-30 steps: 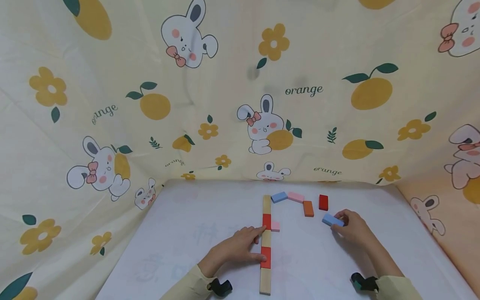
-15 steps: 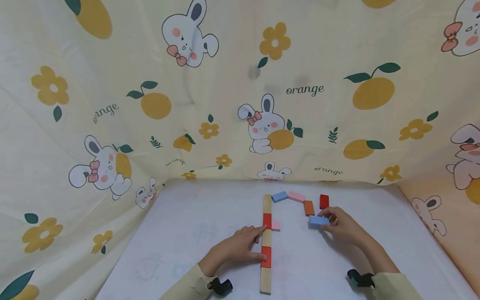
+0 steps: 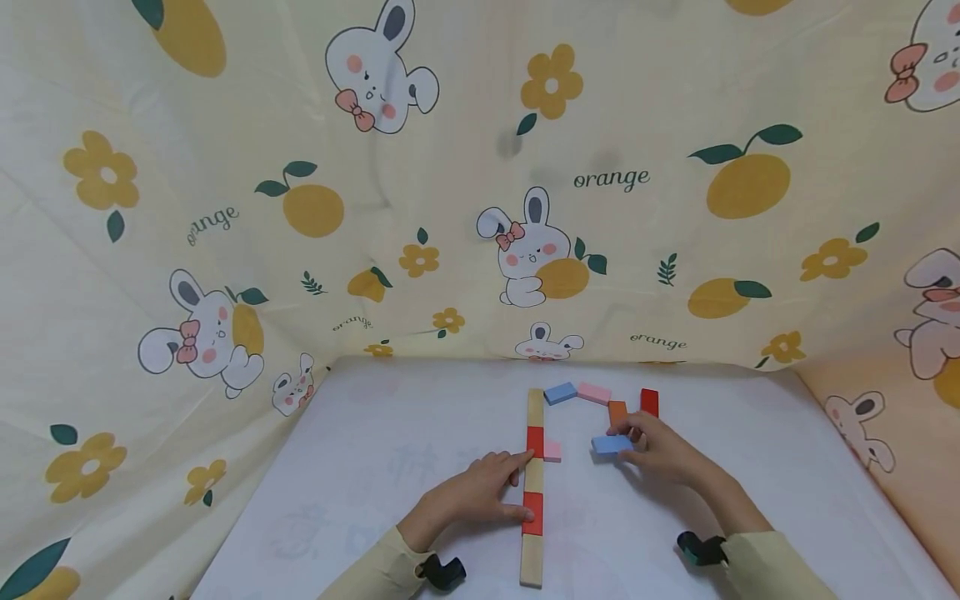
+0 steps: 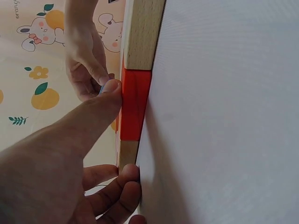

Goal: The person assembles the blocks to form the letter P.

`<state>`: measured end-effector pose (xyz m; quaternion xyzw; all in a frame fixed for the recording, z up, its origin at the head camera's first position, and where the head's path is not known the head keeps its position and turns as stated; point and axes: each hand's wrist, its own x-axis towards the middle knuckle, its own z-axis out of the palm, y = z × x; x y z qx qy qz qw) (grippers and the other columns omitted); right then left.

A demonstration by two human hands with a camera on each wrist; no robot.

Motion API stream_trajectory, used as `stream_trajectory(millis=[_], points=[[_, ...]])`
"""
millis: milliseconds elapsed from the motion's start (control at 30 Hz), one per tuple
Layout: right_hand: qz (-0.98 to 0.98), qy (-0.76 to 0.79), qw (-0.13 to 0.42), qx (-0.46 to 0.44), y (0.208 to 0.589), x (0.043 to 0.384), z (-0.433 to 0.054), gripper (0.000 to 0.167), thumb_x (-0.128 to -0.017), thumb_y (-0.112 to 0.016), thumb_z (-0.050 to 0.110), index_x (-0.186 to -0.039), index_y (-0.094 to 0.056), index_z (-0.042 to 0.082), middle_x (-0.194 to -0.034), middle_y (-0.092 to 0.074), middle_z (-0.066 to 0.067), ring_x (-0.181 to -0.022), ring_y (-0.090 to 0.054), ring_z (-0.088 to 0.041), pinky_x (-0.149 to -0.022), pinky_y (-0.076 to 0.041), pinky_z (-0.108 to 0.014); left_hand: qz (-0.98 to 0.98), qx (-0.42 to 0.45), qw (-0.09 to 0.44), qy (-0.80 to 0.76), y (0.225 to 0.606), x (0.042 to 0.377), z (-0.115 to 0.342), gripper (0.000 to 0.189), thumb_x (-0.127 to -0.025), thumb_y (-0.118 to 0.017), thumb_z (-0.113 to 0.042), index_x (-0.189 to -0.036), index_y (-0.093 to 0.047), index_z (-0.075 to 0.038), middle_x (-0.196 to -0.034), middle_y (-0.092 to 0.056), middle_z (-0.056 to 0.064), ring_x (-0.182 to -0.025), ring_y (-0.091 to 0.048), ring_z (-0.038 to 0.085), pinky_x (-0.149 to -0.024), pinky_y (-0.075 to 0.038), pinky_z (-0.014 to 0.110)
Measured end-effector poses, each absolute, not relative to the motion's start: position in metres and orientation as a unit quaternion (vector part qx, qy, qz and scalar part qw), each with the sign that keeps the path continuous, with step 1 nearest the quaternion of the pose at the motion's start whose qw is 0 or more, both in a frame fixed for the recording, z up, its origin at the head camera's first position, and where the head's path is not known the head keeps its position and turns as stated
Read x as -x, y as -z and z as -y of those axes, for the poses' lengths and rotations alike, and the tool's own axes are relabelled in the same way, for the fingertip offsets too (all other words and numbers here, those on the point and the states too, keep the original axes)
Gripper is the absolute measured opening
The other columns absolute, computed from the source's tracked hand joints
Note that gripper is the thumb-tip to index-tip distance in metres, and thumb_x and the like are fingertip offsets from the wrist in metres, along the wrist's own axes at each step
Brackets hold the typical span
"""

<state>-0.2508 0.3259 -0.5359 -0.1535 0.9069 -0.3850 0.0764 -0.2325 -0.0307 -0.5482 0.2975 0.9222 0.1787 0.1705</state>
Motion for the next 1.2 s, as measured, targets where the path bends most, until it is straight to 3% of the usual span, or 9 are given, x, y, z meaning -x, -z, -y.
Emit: stream_trajectory(millis=[200,667,1200], points=[[-0.907,0.379,0.072,0.168,0.538,0.254,-0.314,0.038,-0.09,-0.086,0.01,-0.123,-0.069,0.01,-0.118,-0.066,-0.006,-0.106,-0.056,-0.025,-0.082,-0.053,-0.026,-0.922,-0.301,0.168,-0.176,0.548,0.233,0.03,0.094,-0.089,-0.079,-0.064,-0.167,-0.039,-0.03,-0.105,-0.052,-0.013,-0.101,-0.046,0.004,-0.093,-0.047,0.028],[-0.91,0.359,0.089,0.189,0.541,0.26,-0.289,0.037,-0.09,-0.086,0.008,-0.123,-0.069,0.011,-0.113,-0.063,-0.003,-0.105,-0.054,-0.024,-0.081,-0.054,-0.024,-0.919,-0.306,0.169,-0.18,0.547,0.234,0.03,0.094,-0.09,-0.08,-0.062,-0.167,-0.04,-0.027,-0.101,-0.052,-0.012,-0.096,-0.046,0.004,-0.083,-0.043,0.025],[-0.916,0.339,0.097,0.193,0.551,0.269,-0.279,0.031,-0.093,-0.084,0.012,-0.12,-0.069,0.015,-0.11,-0.058,-0.002,-0.101,-0.054,-0.021,-0.08,-0.054,-0.023,-0.922,-0.289,0.181,-0.182,0.548,0.234,0.03,0.094,-0.089,-0.08,-0.064,-0.167,-0.039,-0.033,-0.106,-0.054,-0.013,-0.101,-0.048,0.004,-0.088,-0.049,0.028]])
